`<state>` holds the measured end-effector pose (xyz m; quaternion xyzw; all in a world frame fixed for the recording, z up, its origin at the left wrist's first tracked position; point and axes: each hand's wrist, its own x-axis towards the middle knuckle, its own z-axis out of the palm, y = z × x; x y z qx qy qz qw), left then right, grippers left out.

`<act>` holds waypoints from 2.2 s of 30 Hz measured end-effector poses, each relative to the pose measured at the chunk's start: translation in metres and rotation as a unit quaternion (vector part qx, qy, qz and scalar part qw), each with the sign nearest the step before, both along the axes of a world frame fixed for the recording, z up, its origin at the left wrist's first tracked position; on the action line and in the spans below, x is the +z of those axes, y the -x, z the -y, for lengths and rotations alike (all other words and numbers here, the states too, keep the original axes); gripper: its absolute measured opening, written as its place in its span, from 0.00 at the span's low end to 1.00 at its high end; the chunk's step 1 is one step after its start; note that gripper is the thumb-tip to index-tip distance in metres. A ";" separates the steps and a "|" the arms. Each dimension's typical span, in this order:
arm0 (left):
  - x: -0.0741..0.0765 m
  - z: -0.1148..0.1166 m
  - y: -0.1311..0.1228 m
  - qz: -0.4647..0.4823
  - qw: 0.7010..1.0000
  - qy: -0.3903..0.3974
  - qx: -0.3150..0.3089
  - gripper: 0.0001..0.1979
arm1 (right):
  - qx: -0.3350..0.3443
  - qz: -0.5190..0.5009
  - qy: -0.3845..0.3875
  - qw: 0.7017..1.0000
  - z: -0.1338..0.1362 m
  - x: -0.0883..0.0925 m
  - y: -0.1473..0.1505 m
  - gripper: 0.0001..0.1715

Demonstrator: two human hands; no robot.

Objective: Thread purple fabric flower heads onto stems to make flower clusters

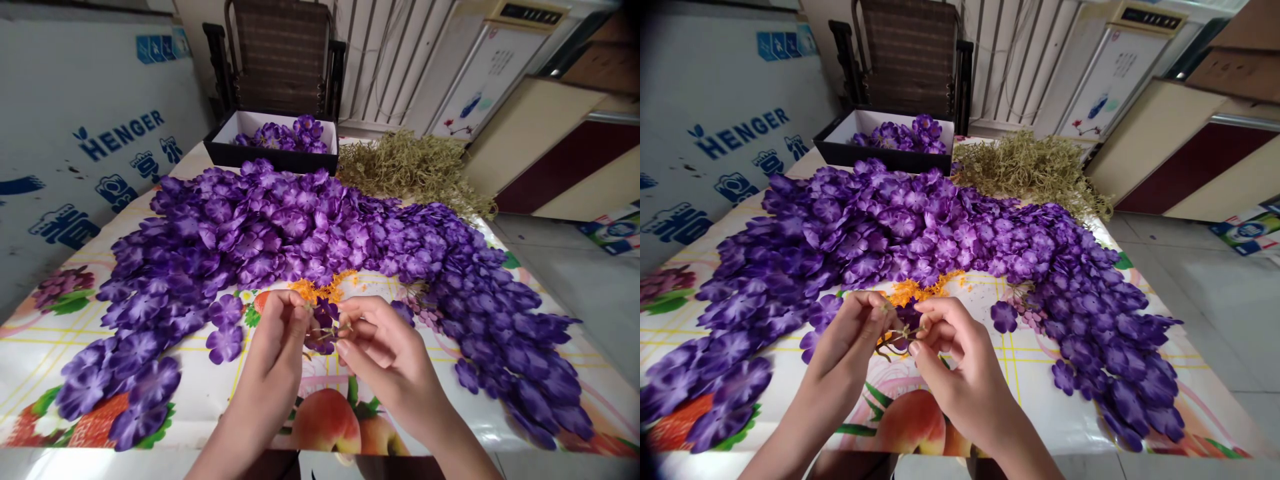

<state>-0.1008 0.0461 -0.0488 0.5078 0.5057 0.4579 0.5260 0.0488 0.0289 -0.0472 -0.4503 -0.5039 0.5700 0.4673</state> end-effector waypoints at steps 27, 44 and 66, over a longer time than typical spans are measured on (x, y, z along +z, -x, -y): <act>-0.001 -0.006 -0.002 0.040 0.997 0.066 -0.025 0.06 | -0.044 0.076 -0.125 0.988 -0.004 -0.009 -0.002 0.14; -0.003 -0.002 -0.001 0.076 0.995 0.041 -0.057 0.02 | -0.037 -0.205 0.098 0.973 -0.015 -0.009 -0.006 0.07; 0.011 -0.002 0.004 0.047 0.953 0.169 -0.248 0.12 | -0.185 0.379 -0.145 0.895 -0.057 -0.064 -0.043 0.11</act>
